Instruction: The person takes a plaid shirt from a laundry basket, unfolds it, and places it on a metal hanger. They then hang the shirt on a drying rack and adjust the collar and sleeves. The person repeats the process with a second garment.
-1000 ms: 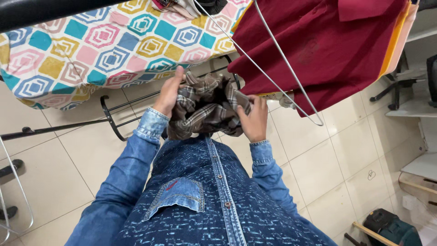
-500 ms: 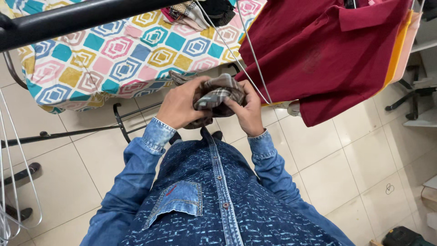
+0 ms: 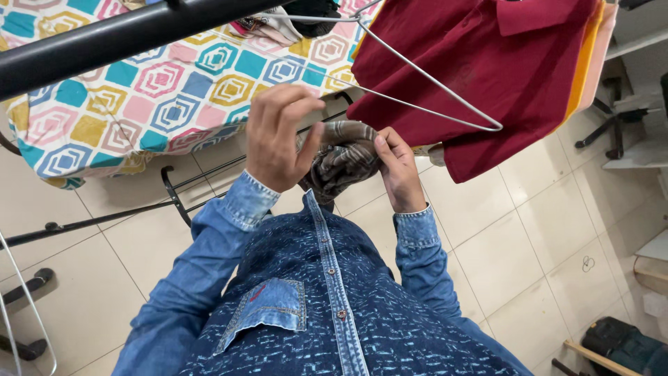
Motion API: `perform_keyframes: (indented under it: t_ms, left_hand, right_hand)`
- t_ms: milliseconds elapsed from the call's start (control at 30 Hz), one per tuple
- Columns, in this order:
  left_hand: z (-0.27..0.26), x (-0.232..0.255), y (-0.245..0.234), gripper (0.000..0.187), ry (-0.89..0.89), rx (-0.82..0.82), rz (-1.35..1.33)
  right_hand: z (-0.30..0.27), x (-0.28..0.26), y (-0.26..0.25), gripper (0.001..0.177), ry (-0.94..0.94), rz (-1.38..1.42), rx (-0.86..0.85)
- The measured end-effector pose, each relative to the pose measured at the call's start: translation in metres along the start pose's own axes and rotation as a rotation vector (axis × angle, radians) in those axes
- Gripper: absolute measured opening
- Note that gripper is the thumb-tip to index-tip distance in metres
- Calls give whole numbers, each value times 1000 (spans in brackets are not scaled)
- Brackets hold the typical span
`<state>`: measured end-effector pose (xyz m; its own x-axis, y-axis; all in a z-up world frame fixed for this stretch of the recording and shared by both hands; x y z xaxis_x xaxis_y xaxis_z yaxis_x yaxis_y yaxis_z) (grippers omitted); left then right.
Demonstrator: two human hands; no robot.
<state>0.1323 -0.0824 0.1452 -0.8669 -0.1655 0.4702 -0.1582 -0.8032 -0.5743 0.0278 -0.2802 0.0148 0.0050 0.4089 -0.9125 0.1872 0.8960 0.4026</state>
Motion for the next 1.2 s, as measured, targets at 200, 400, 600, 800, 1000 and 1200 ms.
perform_keyframes:
  t_ms: [200, 400, 600, 800, 1000, 1200]
  left_hand:
    - [56, 47, 20, 46, 308, -120, 123]
    - [67, 36, 38, 19, 347, -324, 93]
    - [65, 29, 26, 27, 401, -402, 102]
    - [67, 23, 20, 27, 360, -451, 147]
    - [68, 18, 25, 28, 310, -458, 211]
    - [69, 11, 32, 22, 249, -463, 257]
  right_hand:
    - [-36, -31, -35, 19, -41, 11, 235]
    - [-52, -104, -45, 26, -225, 27, 292]
    - [-52, -148, -38, 12, -362, 27, 225]
    - [-47, -182, -30, 18, -466, -269, 203]
    - [-55, -218, -8, 34, -514, -929, 360]
    - [-52, -241, 25, 37, -595, -1073, 370]
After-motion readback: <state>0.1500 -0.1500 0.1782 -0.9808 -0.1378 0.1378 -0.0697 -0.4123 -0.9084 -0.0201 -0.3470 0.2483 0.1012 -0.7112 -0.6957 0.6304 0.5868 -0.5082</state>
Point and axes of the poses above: each hand's wrist, its own z-axis towards the middle knuckle, its own y-axis out of the palm, x = y × z, the point moved 7 cm from there along z, towards the middle knuckle, and after that the axes turned 8 degrees about -x, right-handed, at the moved point
